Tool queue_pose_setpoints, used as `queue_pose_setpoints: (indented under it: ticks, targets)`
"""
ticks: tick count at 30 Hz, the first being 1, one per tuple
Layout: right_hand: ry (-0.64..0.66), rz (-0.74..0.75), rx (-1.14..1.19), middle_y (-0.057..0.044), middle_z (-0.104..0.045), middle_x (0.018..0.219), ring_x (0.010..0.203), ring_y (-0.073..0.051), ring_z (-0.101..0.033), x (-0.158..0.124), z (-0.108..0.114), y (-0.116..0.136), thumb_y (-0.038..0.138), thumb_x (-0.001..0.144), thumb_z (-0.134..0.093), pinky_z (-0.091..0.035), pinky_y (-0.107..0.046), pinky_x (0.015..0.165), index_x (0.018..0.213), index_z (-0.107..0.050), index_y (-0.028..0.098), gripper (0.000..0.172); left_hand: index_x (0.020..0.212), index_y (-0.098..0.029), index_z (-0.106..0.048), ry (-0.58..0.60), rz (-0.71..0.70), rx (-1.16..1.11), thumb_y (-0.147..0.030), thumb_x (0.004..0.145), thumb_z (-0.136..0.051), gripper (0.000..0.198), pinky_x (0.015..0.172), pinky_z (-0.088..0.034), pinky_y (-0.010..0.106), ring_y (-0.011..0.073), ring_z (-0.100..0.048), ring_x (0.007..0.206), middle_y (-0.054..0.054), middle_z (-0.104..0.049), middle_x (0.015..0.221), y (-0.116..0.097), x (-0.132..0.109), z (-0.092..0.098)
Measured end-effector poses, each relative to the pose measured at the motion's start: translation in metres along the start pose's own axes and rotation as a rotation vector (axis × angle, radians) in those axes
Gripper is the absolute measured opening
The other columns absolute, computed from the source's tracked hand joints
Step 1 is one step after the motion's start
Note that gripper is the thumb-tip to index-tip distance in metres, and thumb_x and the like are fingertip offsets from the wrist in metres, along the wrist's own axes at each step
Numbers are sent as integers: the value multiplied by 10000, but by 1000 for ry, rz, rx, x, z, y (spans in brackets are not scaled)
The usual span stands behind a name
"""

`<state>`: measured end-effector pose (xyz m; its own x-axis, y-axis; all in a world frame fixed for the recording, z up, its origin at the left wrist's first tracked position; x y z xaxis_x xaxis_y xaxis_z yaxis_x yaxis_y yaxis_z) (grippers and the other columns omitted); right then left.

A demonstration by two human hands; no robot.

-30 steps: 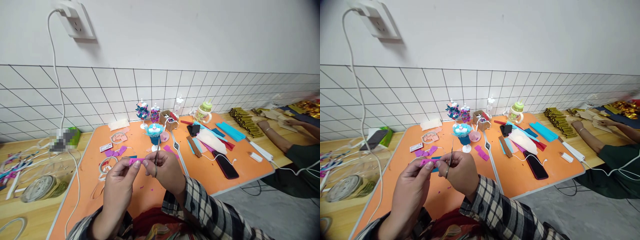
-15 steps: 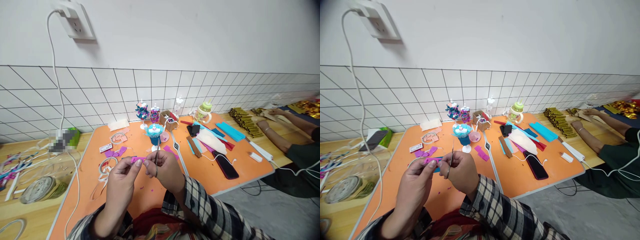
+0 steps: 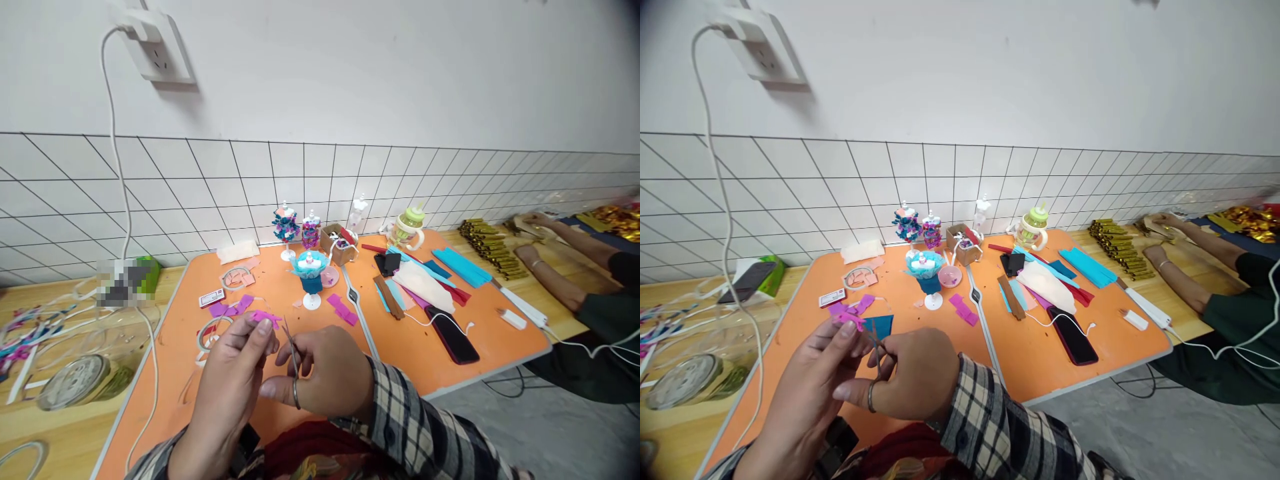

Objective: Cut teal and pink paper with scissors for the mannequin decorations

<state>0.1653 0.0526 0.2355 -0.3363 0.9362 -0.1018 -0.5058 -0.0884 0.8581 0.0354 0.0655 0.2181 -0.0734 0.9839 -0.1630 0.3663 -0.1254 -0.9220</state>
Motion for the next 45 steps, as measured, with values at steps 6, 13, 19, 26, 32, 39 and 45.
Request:
queue_pose_setpoints:
  ticks: [6, 13, 19, 26, 32, 39, 45]
  targets:
    - [3, 13, -84, 12, -733, 703, 673, -174, -658, -2, -3, 5, 549, 678, -852, -430, -283, 636, 816, -727, 225, 374, 808, -221, -689, 119, -36, 201, -561, 778, -813, 363, 552, -466, 218, 122, -552, 582, -50, -605, 650, 3, -3, -6]
    - [-14, -5, -94, 22, -703, 654, 615, -160, -623, -3, 1, 0, 615, 690, -815, -384, -278, 584, 827, -745, 242, 404, 769, -224, -650, 141, -63, 302, -583, 838, -745, 377, 602, -458, 241, 135, -542, 629, -39, -594, 682, 2, -4, -6]
    - [-22, 0, -107, 19, -694, 638, 602, -154, -619, -3, 0, 1, 641, 698, -797, -375, -271, 576, 809, -747, 236, 423, 776, -221, -653, 137, -46, 300, -585, 820, -759, 382, 605, -463, 262, 155, -562, 634, -26, -613, 676, 3, -5, -6]
    - [-17, -14, -119, 16, -709, 651, 609, -156, -628, -3, -1, 3, 672, 685, -794, -366, -268, 560, 801, -738, 231, 459, 856, -221, -695, 126, -53, 286, -564, 827, -761, 350, 614, -484, 274, 163, -579, 641, -10, -636, 727, 4, -5, -5]
    - [-18, -51, -133, 17, -700, 625, 578, -145, -629, -5, -1, 0, 709, 680, -786, -341, -260, 533, 778, -732, 227, 495, 787, -211, -676, 71, -86, 327, -582, 807, -769, 383, 608, -458, 263, 167, -574, 661, -12, -616, 690, 0, -5, -1]
    - [-42, 3, -175, 19, -705, 621, 582, -140, -621, -3, 2, 4, 717, 706, -773, -326, -260, 544, 738, -737, 240, 479, 791, -205, -677, 38, -74, 311, -585, 791, -777, 392, 574, -452, 263, 174, -580, 645, -10, -621, 680, -2, -7, -1]
    - [-55, 11, -195, 20, -715, 643, 589, -139, -615, -3, 0, 2, 722, 713, -768, -321, -266, 550, 772, -748, 248, 478, 841, -209, -690, 58, -47, 280, -593, 792, -778, 397, 655, -481, 261, 162, -586, 689, -21, -631, 717, 4, -6, 0]
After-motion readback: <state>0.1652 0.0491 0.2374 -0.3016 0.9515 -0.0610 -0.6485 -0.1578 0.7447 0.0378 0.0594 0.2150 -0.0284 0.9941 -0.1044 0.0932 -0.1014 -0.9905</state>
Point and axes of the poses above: each hand's wrist, its own x-axis towards the middle knuckle, its own z-axis out of the back of the hand, y = z × x, the point moved 9 cm from there along x, towards the middle knuckle
